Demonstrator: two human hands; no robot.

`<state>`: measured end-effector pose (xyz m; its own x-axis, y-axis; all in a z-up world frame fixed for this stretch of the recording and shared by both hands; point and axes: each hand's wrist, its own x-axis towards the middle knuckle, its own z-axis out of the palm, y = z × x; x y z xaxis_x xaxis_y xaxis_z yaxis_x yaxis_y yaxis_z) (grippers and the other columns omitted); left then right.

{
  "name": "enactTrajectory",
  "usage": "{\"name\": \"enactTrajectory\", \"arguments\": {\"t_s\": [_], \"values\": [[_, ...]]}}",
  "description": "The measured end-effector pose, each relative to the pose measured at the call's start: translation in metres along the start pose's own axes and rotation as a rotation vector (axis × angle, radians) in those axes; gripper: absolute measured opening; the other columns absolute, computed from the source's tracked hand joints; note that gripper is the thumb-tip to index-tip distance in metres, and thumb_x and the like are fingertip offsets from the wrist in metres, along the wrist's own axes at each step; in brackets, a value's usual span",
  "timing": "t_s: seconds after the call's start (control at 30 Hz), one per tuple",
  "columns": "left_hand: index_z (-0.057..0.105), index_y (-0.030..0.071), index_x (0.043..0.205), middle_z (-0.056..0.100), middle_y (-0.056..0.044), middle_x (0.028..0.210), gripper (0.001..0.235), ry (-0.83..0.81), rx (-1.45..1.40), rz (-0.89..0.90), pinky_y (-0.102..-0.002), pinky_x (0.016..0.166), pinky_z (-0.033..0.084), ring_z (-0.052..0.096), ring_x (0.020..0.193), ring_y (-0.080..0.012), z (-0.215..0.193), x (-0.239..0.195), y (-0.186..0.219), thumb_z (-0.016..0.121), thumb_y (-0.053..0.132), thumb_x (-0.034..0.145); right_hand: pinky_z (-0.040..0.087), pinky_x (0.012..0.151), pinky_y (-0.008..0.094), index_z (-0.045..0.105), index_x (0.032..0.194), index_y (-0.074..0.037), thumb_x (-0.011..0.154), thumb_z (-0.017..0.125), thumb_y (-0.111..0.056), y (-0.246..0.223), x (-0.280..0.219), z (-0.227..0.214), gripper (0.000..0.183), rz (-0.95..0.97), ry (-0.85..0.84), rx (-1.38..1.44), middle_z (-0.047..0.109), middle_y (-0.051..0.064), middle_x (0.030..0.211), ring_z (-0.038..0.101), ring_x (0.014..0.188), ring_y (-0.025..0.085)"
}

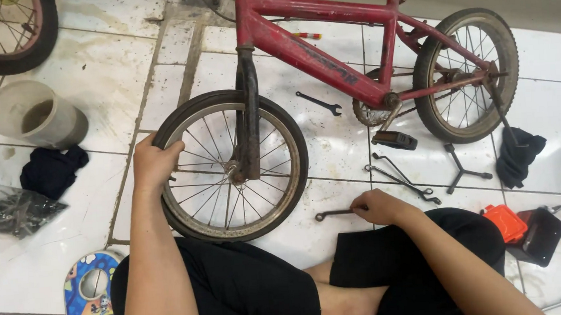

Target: The person sits on the floor and uses a wrench to tighten the axle nut on the front wheel of a red bicycle. They then use a screwdriver to adjust the handlebar stem and tighten the front wheel nut again.

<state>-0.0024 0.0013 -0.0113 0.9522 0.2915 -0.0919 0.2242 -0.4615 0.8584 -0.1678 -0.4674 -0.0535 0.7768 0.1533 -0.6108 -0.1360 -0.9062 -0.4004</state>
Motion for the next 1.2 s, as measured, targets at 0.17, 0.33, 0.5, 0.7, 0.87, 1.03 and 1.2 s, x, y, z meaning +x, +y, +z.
{"name": "enactTrajectory", "arguments": {"t_s": [0.17, 0.33, 0.5, 0.7, 0.87, 1.03, 1.2], "values": [[0.074, 0.006, 0.088, 0.062, -0.014, 0.065, 0.027, 0.004, -0.002, 0.010, -0.032, 0.053, 0.047, 0.065, 0.064, -0.0227, 0.003, -0.002, 0.001, 0.080, 0.023, 0.069, 0.060, 0.089, 0.049, 0.076, 0.116, -0.012, 0.088, 0.067, -0.018, 0.059, 0.026, -0.028, 0.030, 0.027, 0.283, -0.090, 0.078, 0.020, 0.102, 0.075, 0.100, 0.039], [0.074, 0.004, 0.091, 0.060, -0.014, 0.066, 0.029, 0.004, 0.008, 0.032, -0.031, 0.054, 0.047, 0.062, 0.067, -0.0211, 0.003, -0.001, 0.000, 0.081, 0.023, 0.070, 0.065, 0.074, 0.045, 0.075, 0.117, -0.017, 0.075, 0.082, -0.028, 0.156, 0.069, 0.005, 0.044, 0.310, 0.382, -0.500, 0.071, 0.011, 0.104, 0.075, 0.094, 0.029], [0.074, 0.008, 0.086, 0.061, -0.012, 0.063, 0.026, 0.011, 0.012, 0.016, -0.029, 0.053, 0.045, 0.064, 0.064, -0.0208, 0.002, -0.002, 0.002, 0.081, 0.026, 0.069, 0.064, 0.076, 0.042, 0.071, 0.123, -0.018, 0.093, 0.064, -0.026, 0.060, 0.030, -0.011, 0.031, 0.222, 0.332, -0.517, 0.074, 0.006, 0.093, 0.076, 0.088, 0.025], [0.074, 0.006, 0.086, 0.063, -0.013, 0.065, 0.025, 0.005, 0.017, -0.002, -0.032, 0.056, 0.048, 0.066, 0.066, -0.0242, -0.006, -0.013, 0.020, 0.079, 0.024, 0.068, 0.057, 0.059, 0.035, 0.069, 0.110, -0.007, 0.097, 0.062, -0.011, -0.049, -0.025, -0.025, 0.016, -0.142, 0.303, 0.555, 0.073, 0.013, 0.067, 0.067, 0.057, 0.020], [0.071, 0.007, 0.082, 0.059, -0.011, 0.058, 0.023, 0.011, -0.023, -0.006, -0.029, 0.046, 0.045, 0.064, 0.053, -0.0212, -0.005, 0.002, 0.006, 0.077, 0.023, 0.067, 0.049, 0.040, 0.032, 0.072, 0.102, 0.003, 0.096, 0.060, -0.004, -0.100, -0.052, -0.009, 0.015, -0.307, 0.213, 1.054, 0.063, 0.017, 0.059, 0.058, 0.042, 0.022], [0.070, 0.006, 0.082, 0.058, -0.012, 0.058, 0.022, -0.002, -0.021, 0.003, -0.029, 0.045, 0.045, 0.063, 0.052, -0.0218, -0.004, 0.004, 0.005, 0.076, 0.022, 0.068, 0.057, 0.074, 0.037, 0.080, 0.104, 0.005, 0.094, 0.068, -0.007, -0.142, -0.085, -0.029, 0.019, -0.347, 0.291, 1.078, 0.076, 0.015, 0.080, 0.064, 0.075, 0.019], [0.072, 0.006, 0.084, 0.060, -0.013, 0.062, 0.026, -0.010, 0.000, -0.010, -0.032, 0.051, 0.047, 0.065, 0.060, -0.0251, -0.005, 0.002, 0.005, 0.077, 0.024, 0.067, 0.060, 0.069, 0.044, 0.072, 0.112, 0.010, 0.081, 0.060, 0.001, -0.132, -0.091, -0.028, 0.035, -0.640, 0.214, 1.047, 0.074, 0.025, 0.094, 0.072, 0.087, 0.033]]}}
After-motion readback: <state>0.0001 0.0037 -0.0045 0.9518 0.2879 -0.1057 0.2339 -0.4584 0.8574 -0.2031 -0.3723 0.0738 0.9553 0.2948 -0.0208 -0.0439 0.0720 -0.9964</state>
